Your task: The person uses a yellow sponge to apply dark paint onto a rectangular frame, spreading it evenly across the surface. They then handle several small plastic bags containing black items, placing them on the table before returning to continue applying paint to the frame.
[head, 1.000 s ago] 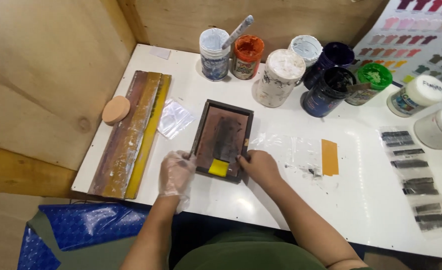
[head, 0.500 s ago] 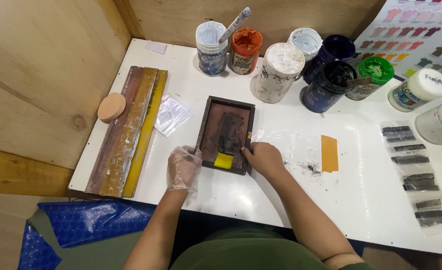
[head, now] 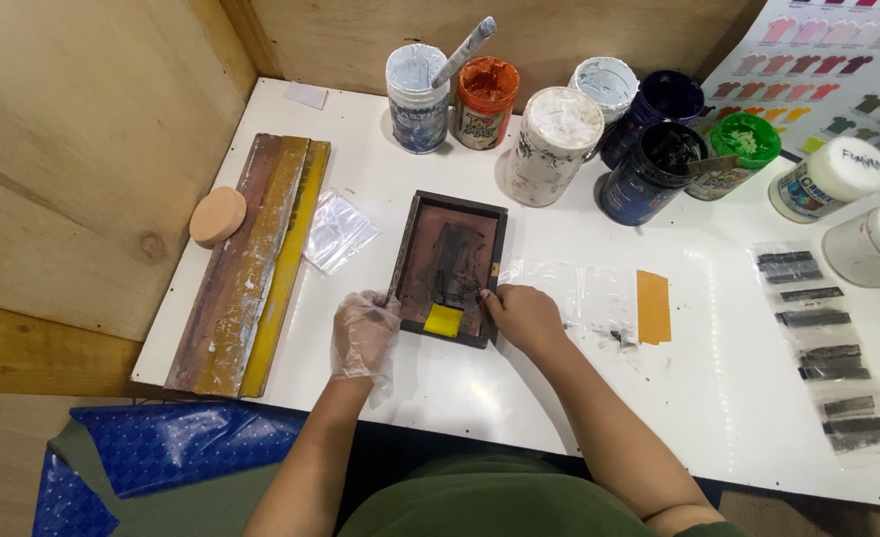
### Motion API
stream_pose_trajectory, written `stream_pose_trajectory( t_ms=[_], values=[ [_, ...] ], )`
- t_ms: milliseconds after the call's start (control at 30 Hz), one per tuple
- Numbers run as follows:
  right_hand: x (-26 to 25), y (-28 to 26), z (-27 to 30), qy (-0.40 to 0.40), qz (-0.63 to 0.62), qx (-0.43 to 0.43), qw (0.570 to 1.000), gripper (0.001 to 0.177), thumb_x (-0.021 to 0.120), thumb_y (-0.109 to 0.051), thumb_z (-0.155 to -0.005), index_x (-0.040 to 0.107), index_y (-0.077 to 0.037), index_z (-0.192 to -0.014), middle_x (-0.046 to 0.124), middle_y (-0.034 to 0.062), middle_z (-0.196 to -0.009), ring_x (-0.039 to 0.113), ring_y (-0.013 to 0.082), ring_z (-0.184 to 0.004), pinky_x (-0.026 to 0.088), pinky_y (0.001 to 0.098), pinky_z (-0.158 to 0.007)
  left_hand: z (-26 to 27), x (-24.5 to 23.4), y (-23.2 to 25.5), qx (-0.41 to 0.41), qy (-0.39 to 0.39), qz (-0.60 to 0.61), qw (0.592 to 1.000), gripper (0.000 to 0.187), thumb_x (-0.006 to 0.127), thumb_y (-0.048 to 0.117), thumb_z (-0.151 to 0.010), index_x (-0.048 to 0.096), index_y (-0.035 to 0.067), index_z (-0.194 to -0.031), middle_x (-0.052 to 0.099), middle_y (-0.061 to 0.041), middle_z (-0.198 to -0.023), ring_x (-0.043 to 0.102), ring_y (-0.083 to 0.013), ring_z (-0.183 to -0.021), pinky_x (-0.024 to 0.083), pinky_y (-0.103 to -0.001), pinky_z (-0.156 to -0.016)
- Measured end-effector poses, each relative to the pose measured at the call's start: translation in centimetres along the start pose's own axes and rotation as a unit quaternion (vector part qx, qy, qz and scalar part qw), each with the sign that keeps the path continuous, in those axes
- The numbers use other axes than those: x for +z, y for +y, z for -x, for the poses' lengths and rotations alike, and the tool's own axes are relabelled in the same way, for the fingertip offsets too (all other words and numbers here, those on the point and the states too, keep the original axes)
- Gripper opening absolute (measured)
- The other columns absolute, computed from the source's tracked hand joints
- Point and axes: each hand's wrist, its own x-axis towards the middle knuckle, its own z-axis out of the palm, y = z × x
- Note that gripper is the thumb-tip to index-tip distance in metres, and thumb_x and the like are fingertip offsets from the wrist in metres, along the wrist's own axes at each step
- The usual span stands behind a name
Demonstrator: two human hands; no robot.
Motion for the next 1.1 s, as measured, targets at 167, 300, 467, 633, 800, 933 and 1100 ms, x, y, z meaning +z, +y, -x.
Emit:
stream_pose_trajectory(
  t_ms=[167, 300, 467, 633, 800, 933, 1100],
  values=[
    [-1.5, -0.7, 1.4, 0.006, -0.014, -0.001, 1.000, 0.042, 0.052, -0.034, -0.102, 0.076, 0.000, -0.103, 0.073, 0.0158, -0.072, 0.074, 0.0330, -0.076, 0.056, 0.0414, -0.073, -0.7, 2.5, -2.6, -0.210, -0.111, 0.099, 0.966, 0.030, 0.083, 0.068, -0.064, 0.069, 0.043, -0.074, 0.069, 0.015, -0.066, 0.075, -0.0131, -0.066, 0.057, -0.029, -0.044],
    [-2.9, 1.1, 3.6, 0.029, -0.023, 0.002, 0.999, 0.041, 0.053, -0.034, -0.102, 0.075, 0.001, -0.102, 0.074, 0.0187, -0.075, 0.074, 0.0381, -0.081, 0.055, 0.0454, -0.074, -4.0, -7.6, 4.5, -0.267, -0.196, 0.138, 0.934, 0.024, 0.078, 0.071, -0.064, 0.070, 0.052, -0.075, 0.069, 0.023, -0.074, 0.074, -0.0039, -0.076, 0.062, -0.023, -0.057],
    [-4.4, 7.5, 6.5, 0.078, -0.037, 0.087, 0.992, 0.045, 0.054, -0.044, -0.098, 0.076, -0.005, -0.102, 0.077, 0.0225, -0.086, 0.071, 0.0469, -0.098, 0.054, 0.0546, -0.086, -3.9, -11.5, 12.0, -0.201, -0.306, 0.372, 0.853, 0.029, 0.081, 0.031, -0.080, 0.081, 0.014, -0.103, 0.081, -0.009, -0.090, 0.078, -0.0256, -0.090, 0.062, -0.037, -0.073],
    [-6.1, 12.5, 8.5, 0.108, -0.012, 0.164, 0.980, 0.042, 0.055, -0.041, -0.098, 0.078, -0.007, -0.102, 0.078, 0.0194, -0.084, 0.073, 0.0420, -0.095, 0.055, 0.0491, -0.084, -0.4, -4.4, 15.9, -0.190, -0.408, 0.373, 0.812, 0.038, 0.083, 0.045, -0.081, 0.078, 0.024, -0.113, 0.080, 0.000, -0.099, 0.076, -0.0197, -0.099, 0.063, -0.035, -0.083],
    [-7.0, 16.5, 8.6, 0.137, -0.004, 0.189, 0.972, 0.036, 0.058, -0.034, -0.099, 0.079, -0.005, -0.104, 0.077, 0.0180, -0.080, 0.075, 0.0385, -0.086, 0.055, 0.0451, -0.078, 1.3, -2.2, 19.9, -0.145, -0.446, 0.367, 0.803, 0.038, 0.084, 0.035, -0.079, 0.078, 0.017, -0.113, 0.080, -0.004, -0.096, 0.076, -0.0268, -0.101, 0.061, -0.039, -0.087],
    [-7.3, 17.5, 8.6, 0.136, -0.024, 0.199, 0.970, 0.037, 0.058, -0.030, -0.101, 0.076, -0.002, -0.117, 0.078, 0.0206, -0.089, 0.075, 0.0382, -0.091, 0.055, 0.0452, -0.080, 3.4, 1.2, 21.4, -0.166, -0.442, 0.390, 0.791, 0.038, 0.084, 0.034, -0.076, 0.079, 0.020, -0.111, 0.080, -0.004, -0.097, 0.075, -0.0268, -0.101, 0.061, -0.039, -0.086],
    [-7.3, 17.8, 9.0, 0.133, -0.032, 0.205, 0.969, 0.035, 0.059, -0.030, -0.101, 0.076, -0.003, -0.116, 0.078, 0.0195, -0.088, 0.075, 0.0379, -0.091, 0.055, 0.0444, -0.080, 2.9, -1.8, 22.6, -0.160, -0.431, 0.375, 0.805, 0.033, 0.083, 0.033, -0.077, 0.080, 0.019, -0.107, 0.079, -0.005, -0.093, 0.076, -0.0284, -0.099, 0.062, -0.042, -0.084]
  ],
)
